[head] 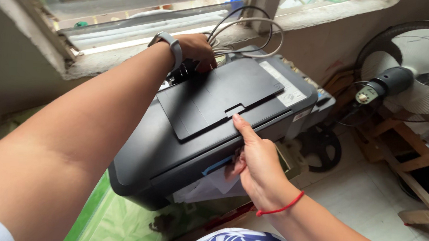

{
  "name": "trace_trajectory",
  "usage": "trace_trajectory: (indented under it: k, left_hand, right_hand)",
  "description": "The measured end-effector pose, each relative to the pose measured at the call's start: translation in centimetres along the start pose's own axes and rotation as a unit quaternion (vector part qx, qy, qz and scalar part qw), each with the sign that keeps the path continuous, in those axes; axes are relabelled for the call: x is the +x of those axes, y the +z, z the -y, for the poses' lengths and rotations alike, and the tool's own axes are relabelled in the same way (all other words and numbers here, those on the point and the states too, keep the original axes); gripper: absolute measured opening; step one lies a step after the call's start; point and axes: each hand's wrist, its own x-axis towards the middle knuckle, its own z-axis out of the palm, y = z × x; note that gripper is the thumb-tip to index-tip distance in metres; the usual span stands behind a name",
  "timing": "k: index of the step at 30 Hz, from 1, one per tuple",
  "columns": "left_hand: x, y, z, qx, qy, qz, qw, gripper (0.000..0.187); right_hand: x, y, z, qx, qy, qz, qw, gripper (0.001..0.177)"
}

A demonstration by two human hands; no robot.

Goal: The person coils a printer cable and places it on the table. They then wipe the table surface with a cloth, move the printer, and wipe the printer's exterior and ink cartridge area with the cloth.

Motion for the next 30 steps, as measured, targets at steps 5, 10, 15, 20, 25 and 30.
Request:
trace_trajectory:
  k: [5, 10, 15, 20, 25, 30]
  left_hand:
    - [2.1, 0.2, -0.7, 0.025, -0.016, 0.019, 0.999, 0.031]
    - [1.4, 0.5, 0.4, -0.001, 0.006, 0.010, 1.000, 0.031]
    - [0.5, 1.4, 1.4, -0.041, 0.004, -0.015, 0.999, 0.036]
    - [1.0, 1.4, 2.3, -0.145, -0.004, -0.046, 0.988, 0.033]
    - [-0.1, -0.2, 4.4, -0.259, 0.000, -0.150, 0.954, 0.016]
    - [-3.9, -3.0, 6.8, -0.317, -0.046, -0.233, 0.918, 0.014]
  right_hand:
    - [1.0, -0.7, -0.1, 0.035, 0.017, 0.005, 0.999, 0.042]
    - [1.3, -2.3, -0.8, -0.007, 0.024, 0.034, 0.999, 0.053]
    - [2.0, -6.2, -0.5, -0.089, 0.006, 0.189, 0.978, 0.068]
    - [2.1, -7.3, 2.3, -0.189, 0.093, 0.321, 0.923, 0.038]
    - [-0.2, -6.6, 6.3, -0.380, 0.186, 0.360, 0.832, 0.031]
    - [-0.2, -4.8, 12.4, -0.465, 0.079, 0.357, 0.806, 0.035]
